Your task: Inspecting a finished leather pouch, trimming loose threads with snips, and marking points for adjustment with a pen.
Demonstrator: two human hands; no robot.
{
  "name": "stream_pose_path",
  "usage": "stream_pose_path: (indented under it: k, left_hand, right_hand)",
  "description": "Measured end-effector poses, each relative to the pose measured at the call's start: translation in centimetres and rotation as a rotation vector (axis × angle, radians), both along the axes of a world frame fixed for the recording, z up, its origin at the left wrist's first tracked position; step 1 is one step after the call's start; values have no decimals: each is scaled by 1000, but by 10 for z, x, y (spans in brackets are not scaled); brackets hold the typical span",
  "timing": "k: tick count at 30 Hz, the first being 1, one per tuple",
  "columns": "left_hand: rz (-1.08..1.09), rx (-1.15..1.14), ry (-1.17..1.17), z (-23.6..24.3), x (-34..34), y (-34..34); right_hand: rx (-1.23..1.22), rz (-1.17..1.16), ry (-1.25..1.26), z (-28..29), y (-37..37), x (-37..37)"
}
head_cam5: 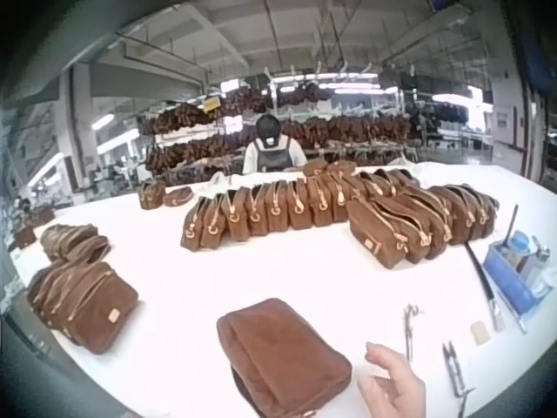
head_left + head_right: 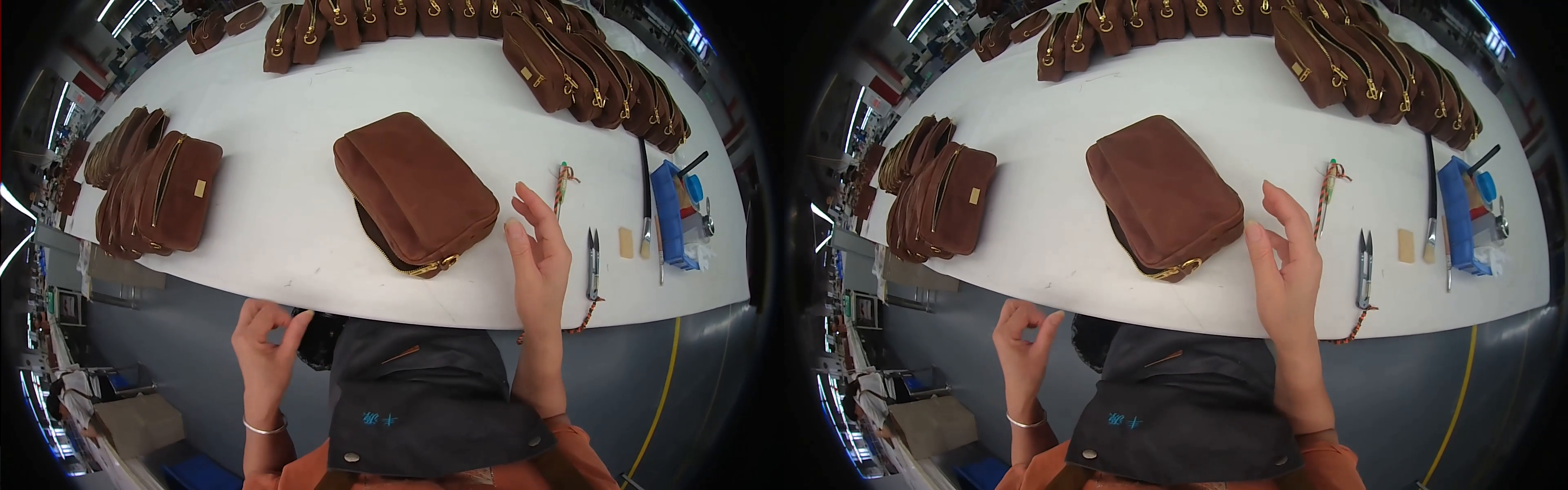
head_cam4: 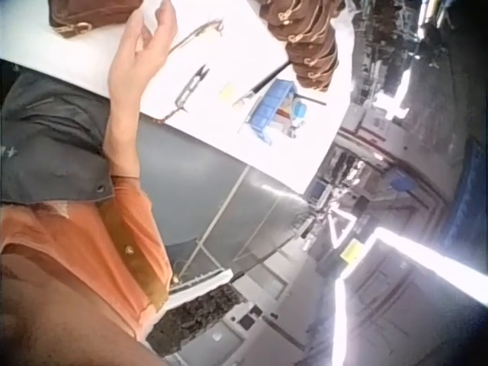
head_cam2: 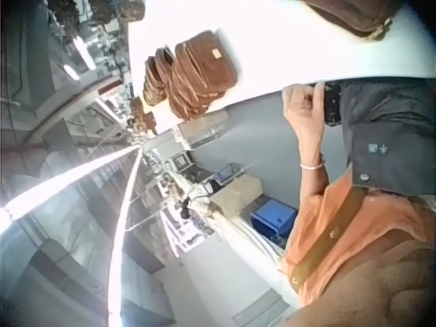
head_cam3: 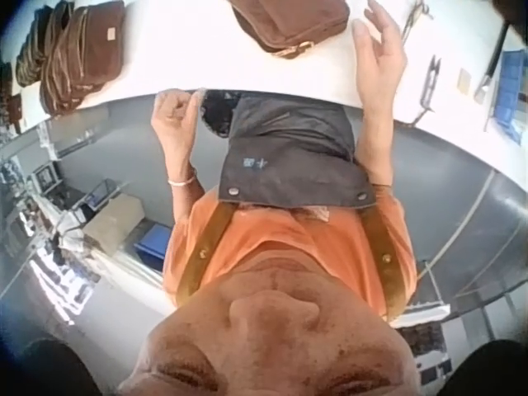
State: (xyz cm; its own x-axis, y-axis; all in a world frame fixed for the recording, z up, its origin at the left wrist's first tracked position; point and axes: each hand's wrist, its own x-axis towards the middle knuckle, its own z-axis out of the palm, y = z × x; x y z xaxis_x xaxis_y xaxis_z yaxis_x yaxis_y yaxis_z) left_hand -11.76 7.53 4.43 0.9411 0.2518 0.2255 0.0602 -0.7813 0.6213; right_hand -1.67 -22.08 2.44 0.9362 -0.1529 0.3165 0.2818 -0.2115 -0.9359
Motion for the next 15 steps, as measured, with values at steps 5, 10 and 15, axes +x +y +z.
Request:
stream_pose_path:
  k: [5,10,15]
  left_hand:
    - [-406,-7,-105,-10,39,-56]
    - [-508,95,-180,-21,66,-83]
    - [-533,-254,-252,16,87,-87]
  right_hand:
    - [200,134,132,1,9,6]
    - [275,185,151,9,15,3]
    - [256,215,48,35,15,-1]
